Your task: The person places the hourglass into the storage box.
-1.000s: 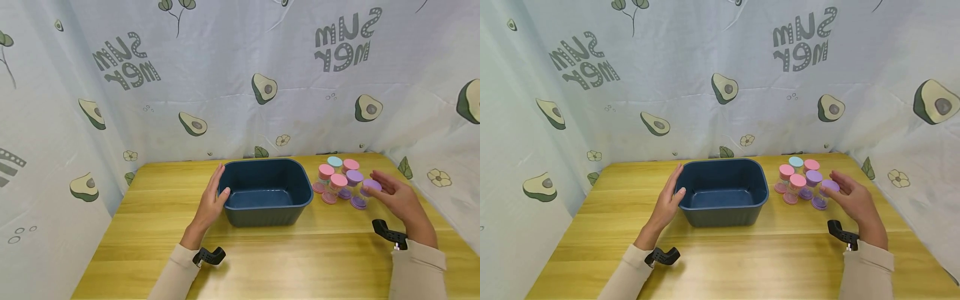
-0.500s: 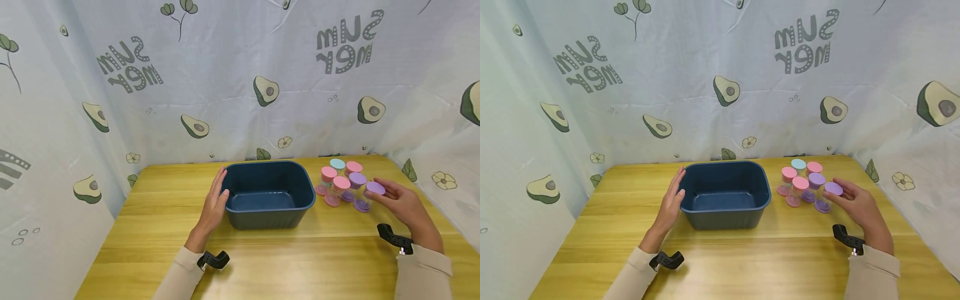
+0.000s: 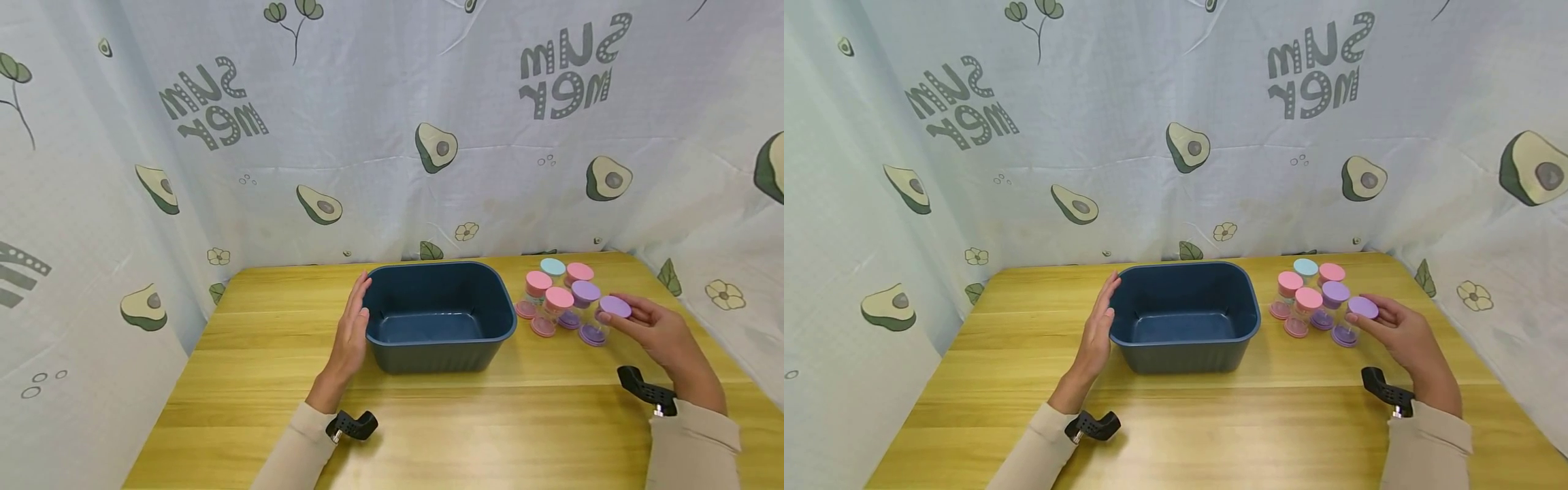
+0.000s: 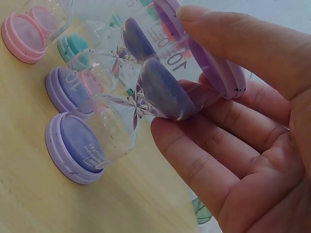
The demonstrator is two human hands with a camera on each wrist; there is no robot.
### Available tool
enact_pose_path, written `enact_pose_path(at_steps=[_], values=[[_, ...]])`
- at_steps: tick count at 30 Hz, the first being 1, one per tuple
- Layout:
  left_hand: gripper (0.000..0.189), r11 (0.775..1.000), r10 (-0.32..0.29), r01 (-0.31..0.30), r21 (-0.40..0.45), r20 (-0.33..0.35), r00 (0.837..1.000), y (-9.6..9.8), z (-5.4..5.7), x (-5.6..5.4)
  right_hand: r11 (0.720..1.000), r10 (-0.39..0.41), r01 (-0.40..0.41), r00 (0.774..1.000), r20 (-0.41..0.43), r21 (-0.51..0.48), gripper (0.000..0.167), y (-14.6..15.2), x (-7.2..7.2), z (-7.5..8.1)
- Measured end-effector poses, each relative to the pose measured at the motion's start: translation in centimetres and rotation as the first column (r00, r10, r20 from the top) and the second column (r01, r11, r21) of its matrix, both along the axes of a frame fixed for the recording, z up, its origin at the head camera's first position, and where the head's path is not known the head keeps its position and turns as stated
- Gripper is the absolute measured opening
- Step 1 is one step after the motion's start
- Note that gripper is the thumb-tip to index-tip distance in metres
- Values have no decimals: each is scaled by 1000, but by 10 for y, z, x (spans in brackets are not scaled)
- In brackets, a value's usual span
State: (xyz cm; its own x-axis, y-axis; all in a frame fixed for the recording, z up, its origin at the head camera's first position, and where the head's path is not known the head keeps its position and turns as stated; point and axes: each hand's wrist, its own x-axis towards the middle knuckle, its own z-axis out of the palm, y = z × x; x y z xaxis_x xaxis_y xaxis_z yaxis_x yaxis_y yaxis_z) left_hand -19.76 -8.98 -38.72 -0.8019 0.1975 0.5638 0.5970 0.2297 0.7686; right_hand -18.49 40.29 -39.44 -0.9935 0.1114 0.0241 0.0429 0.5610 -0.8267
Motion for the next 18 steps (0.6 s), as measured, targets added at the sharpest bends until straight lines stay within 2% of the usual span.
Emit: enact_pose_path(at_steps=[10,18], values=[[50,1000,-9,9,29,-15,1000,-1,0,-2,1000,-3,3,1000,25,16,61,1,-2,2],[50,1000,-2,2,12,-17,1000,-1,0,-3,997,-14,12,999,32,82,67,0,-3,5]])
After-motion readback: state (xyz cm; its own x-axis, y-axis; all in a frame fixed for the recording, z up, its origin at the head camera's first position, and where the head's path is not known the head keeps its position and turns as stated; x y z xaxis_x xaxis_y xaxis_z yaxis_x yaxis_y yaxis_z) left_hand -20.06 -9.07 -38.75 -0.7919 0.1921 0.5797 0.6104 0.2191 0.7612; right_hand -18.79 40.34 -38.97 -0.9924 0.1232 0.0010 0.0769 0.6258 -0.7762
